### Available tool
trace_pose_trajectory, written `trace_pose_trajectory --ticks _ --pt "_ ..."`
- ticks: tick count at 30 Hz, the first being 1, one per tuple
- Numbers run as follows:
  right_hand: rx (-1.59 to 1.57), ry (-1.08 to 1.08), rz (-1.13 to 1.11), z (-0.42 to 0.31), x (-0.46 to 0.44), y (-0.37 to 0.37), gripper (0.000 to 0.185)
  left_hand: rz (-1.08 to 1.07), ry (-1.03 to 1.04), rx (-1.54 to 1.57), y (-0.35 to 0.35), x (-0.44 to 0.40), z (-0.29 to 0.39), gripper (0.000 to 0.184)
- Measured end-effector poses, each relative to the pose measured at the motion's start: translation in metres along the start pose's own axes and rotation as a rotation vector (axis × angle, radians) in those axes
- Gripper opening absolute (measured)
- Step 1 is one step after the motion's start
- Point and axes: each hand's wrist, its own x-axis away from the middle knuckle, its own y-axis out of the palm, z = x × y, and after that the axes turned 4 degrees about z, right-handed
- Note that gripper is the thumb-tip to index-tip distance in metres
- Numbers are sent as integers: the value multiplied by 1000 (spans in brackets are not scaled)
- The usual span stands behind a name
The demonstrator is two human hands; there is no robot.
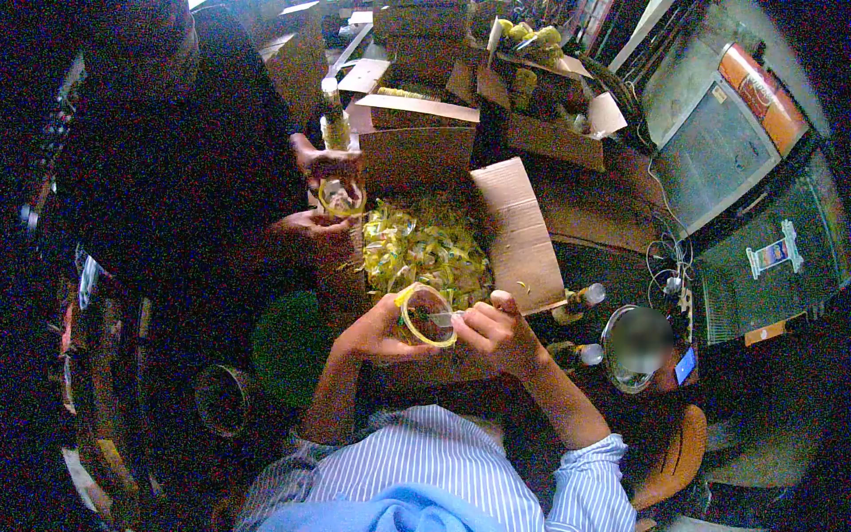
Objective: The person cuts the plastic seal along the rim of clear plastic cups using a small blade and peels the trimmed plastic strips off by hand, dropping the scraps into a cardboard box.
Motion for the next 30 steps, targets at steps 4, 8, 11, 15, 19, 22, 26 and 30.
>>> trace_pose_trajectory --ticks 4,8,11,15,19,22,26,30 --pt "-4 29 16 -2 1 2 16 9 -30 49 2 2 1 45" --pt "5 26 30 -4 -1 3 16 -6 22 13 1 1 -3 45" --pt "-12 31 37 -4 0 5 17 2 19 2 1 2 -5 46" --pt "-35 36 33 -4 -1 6 18 -6 17 28 2 2 -7 46" --pt "20 7 13 0 -2 4 17 -12 -26 64 -3 -1 -5 46" --pt "73 -19 -18 2 -5 4 16 -28 21 54 -8 -7 -9 46" --pt "72 1 -67 2 -15 1 16 -46 30 56 -15 -10 -11 46" --pt "44 26 -80 7 -21 -1 16 -92 -18 78 -28 -12 -19 47"
